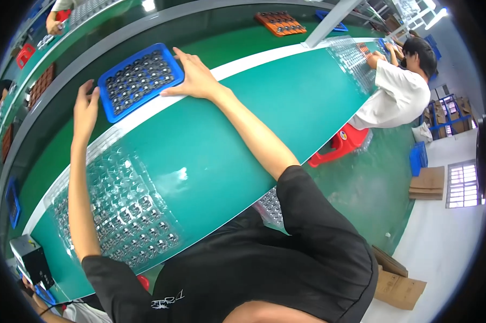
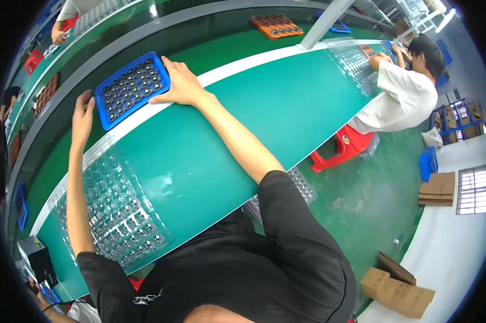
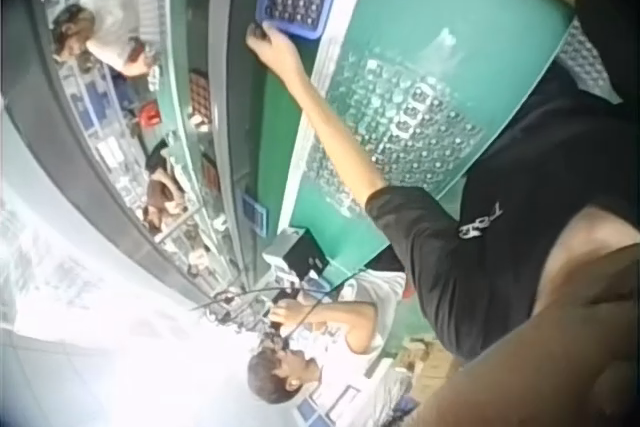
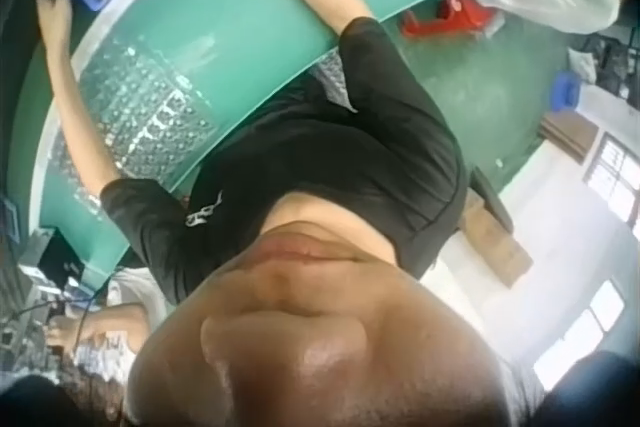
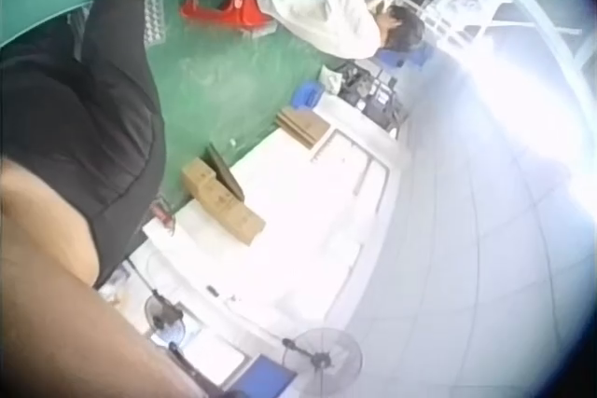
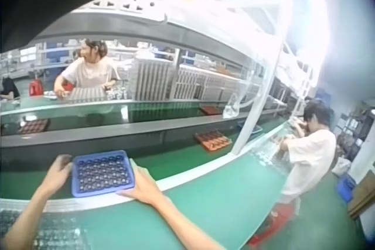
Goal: The person assembles small electronic components by hand, placing them into an organized plastic tray.
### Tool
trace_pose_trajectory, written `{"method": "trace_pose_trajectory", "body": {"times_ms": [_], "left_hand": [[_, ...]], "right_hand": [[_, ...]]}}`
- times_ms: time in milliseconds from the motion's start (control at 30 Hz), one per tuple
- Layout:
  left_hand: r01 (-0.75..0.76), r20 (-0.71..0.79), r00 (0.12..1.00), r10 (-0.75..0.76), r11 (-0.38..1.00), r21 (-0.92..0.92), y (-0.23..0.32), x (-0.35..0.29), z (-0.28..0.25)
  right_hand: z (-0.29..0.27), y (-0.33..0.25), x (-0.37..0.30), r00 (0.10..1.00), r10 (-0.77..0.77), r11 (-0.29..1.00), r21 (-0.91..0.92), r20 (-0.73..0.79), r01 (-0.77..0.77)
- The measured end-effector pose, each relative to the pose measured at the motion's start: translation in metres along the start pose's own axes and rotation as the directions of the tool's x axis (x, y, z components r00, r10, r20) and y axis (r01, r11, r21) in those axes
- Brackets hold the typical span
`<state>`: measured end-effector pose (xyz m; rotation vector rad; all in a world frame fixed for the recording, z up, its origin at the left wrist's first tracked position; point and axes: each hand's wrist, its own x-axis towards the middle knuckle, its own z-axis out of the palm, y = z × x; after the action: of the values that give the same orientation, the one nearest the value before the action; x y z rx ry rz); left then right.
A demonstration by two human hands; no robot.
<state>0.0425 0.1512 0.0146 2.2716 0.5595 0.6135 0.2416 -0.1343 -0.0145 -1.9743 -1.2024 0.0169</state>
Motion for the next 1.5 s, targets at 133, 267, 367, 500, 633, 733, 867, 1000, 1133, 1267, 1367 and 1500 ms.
{"method": "trace_pose_trajectory", "body": {"times_ms": [133,267,367,500,633,733,867,1000,1133,1267,1367,1500], "left_hand": [[-0.362,-0.009,0.928,0.373,0.905,0.224,0.052,-0.052,-0.013],[-0.512,0.242,0.853,0.462,0.832,0.214,0.067,-0.110,-0.025],[-0.559,0.348,0.815,0.464,0.786,0.263,0.070,-0.122,-0.023],[-0.491,0.331,0.851,0.408,0.842,0.223,0.067,-0.117,-0.015],[-0.572,0.311,0.808,0.501,0.793,0.209,0.061,-0.115,-0.006],[-0.591,0.235,0.803,0.547,0.782,0.199,0.057,-0.118,0.002],[-0.589,0.220,0.807,0.547,0.773,0.237,0.051,-0.120,0.006],[-0.617,0.179,0.787,0.590,0.754,0.228,0.045,-0.114,0.010],[-0.605,0.188,0.797,0.575,0.761,0.234,0.049,-0.117,0.005],[-0.593,0.186,0.800,0.570,0.798,0.105,0.060,-0.120,-0.005],[-0.593,0.184,0.801,0.570,0.797,0.111,0.051,-0.119,-0.001],[-0.588,0.207,0.803,0.559,0.800,0.119,0.053,-0.118,-0.002]], "right_hand": [[-0.006,0.006,-0.005,0.994,0.073,0.997,-0.022,-0.083,-0.075],[0.000,0.006,-0.004,0.993,0.067,0.997,0.030,-0.092,-0.064],[0.008,0.006,0.002,0.983,-0.019,1.000,-0.018,-0.182,0.016],[0.010,0.017,0.004,0.965,-0.107,0.992,-0.089,-0.240,0.088],[0.028,0.004,0.007,0.967,-0.104,0.993,0.034,-0.230,0.115],[0.028,-0.010,0.004,0.985,-0.064,0.997,0.028,-0.160,0.069],[0.034,-0.024,0.008,0.987,-0.054,0.999,-0.009,-0.151,0.053],[0.045,-0.029,0.007,0.981,-0.101,0.994,-0.046,-0.166,0.095],[0.045,-0.028,0.007,0.977,-0.089,0.996,-0.037,-0.196,0.083],[0.045,-0.030,0.005,0.984,-0.056,0.998,-0.019,-0.167,0.053],[0.045,-0.037,0.006,0.982,-0.087,0.996,-0.043,-0.166,0.081],[0.042,-0.044,0.001,0.972,-0.156,0.982,-0.131,-0.176,0.134]]}}
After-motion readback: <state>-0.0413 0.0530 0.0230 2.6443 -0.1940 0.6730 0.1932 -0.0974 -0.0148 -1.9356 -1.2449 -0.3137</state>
